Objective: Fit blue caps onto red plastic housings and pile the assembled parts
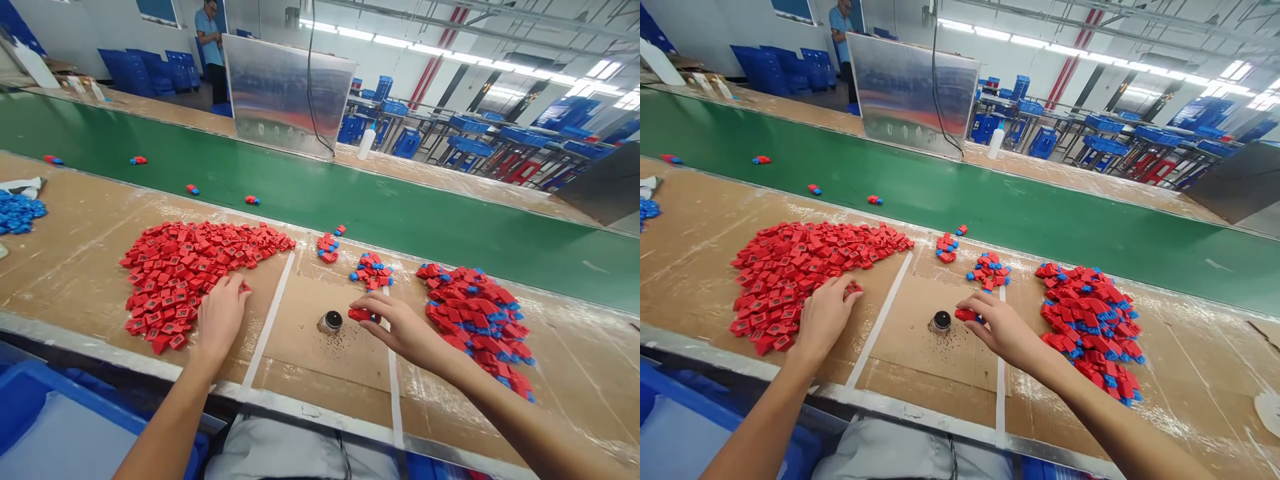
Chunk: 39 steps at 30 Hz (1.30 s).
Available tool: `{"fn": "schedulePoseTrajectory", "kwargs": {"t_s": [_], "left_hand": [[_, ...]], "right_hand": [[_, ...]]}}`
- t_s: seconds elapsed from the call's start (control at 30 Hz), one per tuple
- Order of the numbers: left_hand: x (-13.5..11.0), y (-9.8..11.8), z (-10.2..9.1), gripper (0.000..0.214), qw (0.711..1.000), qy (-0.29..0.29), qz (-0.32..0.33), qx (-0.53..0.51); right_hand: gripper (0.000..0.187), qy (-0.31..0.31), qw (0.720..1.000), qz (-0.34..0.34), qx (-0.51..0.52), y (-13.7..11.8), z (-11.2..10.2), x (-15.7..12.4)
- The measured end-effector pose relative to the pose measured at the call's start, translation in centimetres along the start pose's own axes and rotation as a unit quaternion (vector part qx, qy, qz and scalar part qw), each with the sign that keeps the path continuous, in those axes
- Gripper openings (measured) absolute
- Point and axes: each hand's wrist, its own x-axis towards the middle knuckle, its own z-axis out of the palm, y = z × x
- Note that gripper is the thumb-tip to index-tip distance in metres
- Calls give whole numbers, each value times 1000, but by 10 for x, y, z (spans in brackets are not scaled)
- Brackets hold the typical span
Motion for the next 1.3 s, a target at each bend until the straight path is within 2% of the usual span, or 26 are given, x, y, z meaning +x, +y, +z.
{"fn": "schedulePoseTrajectory", "kwargs": {"t_s": [0.07,0.13,0.23,0.3,0.43,0.63,0.93,1.17,1.3], "left_hand": [[-4,1,-2,21,997,19,26,-70],[-11,6,-1,16,981,7,50,-189],[-27,21,8,11,921,-46,60,-381],[-40,34,15,12,880,-86,48,-464],[-64,54,29,12,819,-149,29,-553],[-89,64,43,20,759,-186,9,-624],[-92,72,49,23,721,-227,16,-655],[-92,71,53,22,714,-235,3,-660],[-93,71,53,24,721,-225,14,-655]], "right_hand": [[22,8,1000,-5,-2,0,5,0],[25,23,1000,-5,-6,2,10,-1],[24,46,999,-11,-15,5,19,-3],[21,50,998,-17,-20,7,23,-4],[21,48,998,-27,-23,7,25,-4],[24,49,998,-41,-29,5,25,-2],[24,42,997,-47,-33,5,26,-2],[26,35,997,-57,-47,3,26,0],[26,35,997,-57,-46,4,25,0]]}}
